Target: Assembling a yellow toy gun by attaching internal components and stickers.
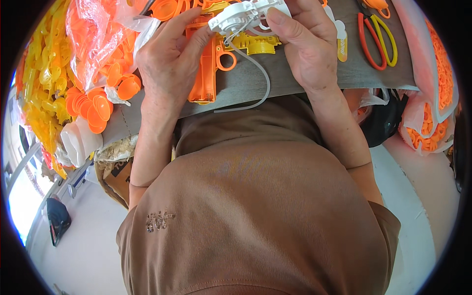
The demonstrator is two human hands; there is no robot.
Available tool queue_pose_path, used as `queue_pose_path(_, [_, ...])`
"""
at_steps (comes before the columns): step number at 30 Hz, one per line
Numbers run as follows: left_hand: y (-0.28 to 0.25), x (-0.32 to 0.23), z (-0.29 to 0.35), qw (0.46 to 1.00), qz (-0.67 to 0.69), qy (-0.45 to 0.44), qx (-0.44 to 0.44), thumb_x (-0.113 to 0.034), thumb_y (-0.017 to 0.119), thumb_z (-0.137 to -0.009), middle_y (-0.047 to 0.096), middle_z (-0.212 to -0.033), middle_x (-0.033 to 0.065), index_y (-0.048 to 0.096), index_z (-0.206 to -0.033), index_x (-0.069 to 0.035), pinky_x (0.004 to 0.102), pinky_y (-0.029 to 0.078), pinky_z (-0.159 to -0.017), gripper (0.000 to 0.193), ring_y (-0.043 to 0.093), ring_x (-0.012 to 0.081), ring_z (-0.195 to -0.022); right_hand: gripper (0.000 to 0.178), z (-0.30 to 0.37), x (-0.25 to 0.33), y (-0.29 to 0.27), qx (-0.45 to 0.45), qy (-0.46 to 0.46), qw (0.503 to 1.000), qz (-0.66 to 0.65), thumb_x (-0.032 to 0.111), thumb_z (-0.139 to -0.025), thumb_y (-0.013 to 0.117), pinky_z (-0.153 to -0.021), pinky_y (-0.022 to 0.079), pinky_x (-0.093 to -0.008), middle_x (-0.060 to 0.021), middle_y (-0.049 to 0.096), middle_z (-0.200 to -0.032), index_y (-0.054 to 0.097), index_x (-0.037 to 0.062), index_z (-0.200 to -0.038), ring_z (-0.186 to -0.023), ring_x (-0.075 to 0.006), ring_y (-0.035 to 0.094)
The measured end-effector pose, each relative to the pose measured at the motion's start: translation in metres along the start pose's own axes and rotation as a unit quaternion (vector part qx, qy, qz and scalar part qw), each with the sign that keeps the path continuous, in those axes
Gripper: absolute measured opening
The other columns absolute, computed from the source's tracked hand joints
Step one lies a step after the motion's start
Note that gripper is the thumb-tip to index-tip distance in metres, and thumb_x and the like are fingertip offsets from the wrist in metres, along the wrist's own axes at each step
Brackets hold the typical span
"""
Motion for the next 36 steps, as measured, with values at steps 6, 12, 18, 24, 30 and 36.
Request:
queue_pose_path(6, [0.003,0.004,-0.005,0.996,0.082,-0.024,-0.017,-0.007,0.065,-0.084,0.057,-0.063,-0.0043,0.062,-0.111,-0.001,0.0141,0.034,-0.051,0.027,0.045,-0.0006,-0.058,0.035,-0.018,-0.019,-0.008,0.182,-0.236,0.952,-0.072,0.006,-0.087,0.059,-0.075,0.048,-0.0224,-0.0082,0.057,-0.101,0.046,-0.0014,-0.118,-0.088,-0.0119,0.057])
queue_pose_path(12, [0.000,0.000,0.000,0.999,-0.023,0.033,0.000,-0.005,0.065,-0.084,0.053,-0.061,-0.0060,0.062,-0.110,-0.001,0.0142,0.032,-0.050,0.027,0.042,-0.0010,-0.056,0.035,-0.015,-0.019,-0.007,0.180,-0.224,0.955,-0.080,0.007,-0.087,0.060,-0.075,0.048,-0.0228,-0.0080,0.057,-0.100,0.046,-0.0013,-0.118,-0.087,-0.0116,0.057])
queue_pose_path(18, [-0.001,0.003,-0.002,1.000,0.020,-0.013,0.012,-0.006,0.066,-0.082,0.052,-0.061,-0.0064,0.063,-0.111,-0.002,0.0141,0.032,-0.051,0.029,0.041,-0.0010,-0.056,0.035,-0.014,-0.018,-0.007,0.166,-0.212,0.960,-0.071,0.007,-0.087,0.060,-0.073,0.048,-0.0219,-0.0078,0.057,-0.099,0.046,-0.0014,-0.118,-0.084,-0.0108,0.057])
queue_pose_path(24, [-0.003,0.007,-0.001,0.997,0.072,0.000,0.023,-0.004,0.067,-0.081,0.053,-0.062,-0.0059,0.062,-0.111,0.001,0.0141,0.033,-0.051,0.031,0.042,-0.0010,-0.056,0.033,-0.005,-0.007,-0.003,0.069,-0.090,0.993,0.014,0.007,-0.088,0.059,-0.074,0.049,-0.0223,-0.0077,0.057,-0.099,0.046,-0.0013,-0.118,-0.084,-0.0110,0.058])
queue_pose_path(30, [-0.001,0.004,0.001,0.999,0.028,-0.014,0.024,-0.004,0.067,-0.081,0.050,-0.060,-0.0074,0.061,-0.112,0.002,0.0140,0.032,-0.051,0.033,0.041,-0.0009,-0.056,0.033,-0.004,-0.005,-0.001,0.095,-0.113,0.989,-0.020,0.007,-0.088,0.058,-0.074,0.049,-0.0228,-0.0076,0.057,-0.100,0.046,-0.0009,-0.118,-0.087,-0.0111,0.058])
queue_pose_path(36, [-0.001,-0.007,0.005,0.980,-0.120,0.158,-0.021,-0.007,0.069,-0.078,0.058,-0.070,0.0028,0.061,-0.112,-0.001,0.0215,0.043,-0.056,0.035,0.052,0.0086,-0.060,0.032,0.000,-0.001,0.001,0.018,-0.011,1.000,0.021,0.006,-0.088,0.058,-0.074,0.049,-0.0224,-0.0074,0.057,-0.100,0.047,-0.0009,-0.117,-0.086,-0.0109,0.058])
Point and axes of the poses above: each hand's wrist, its own z-axis away from the middle knuckle, its own y-axis out of the palm, x = y × z, the point moved 4 cm from there along -z, towards the middle knuckle
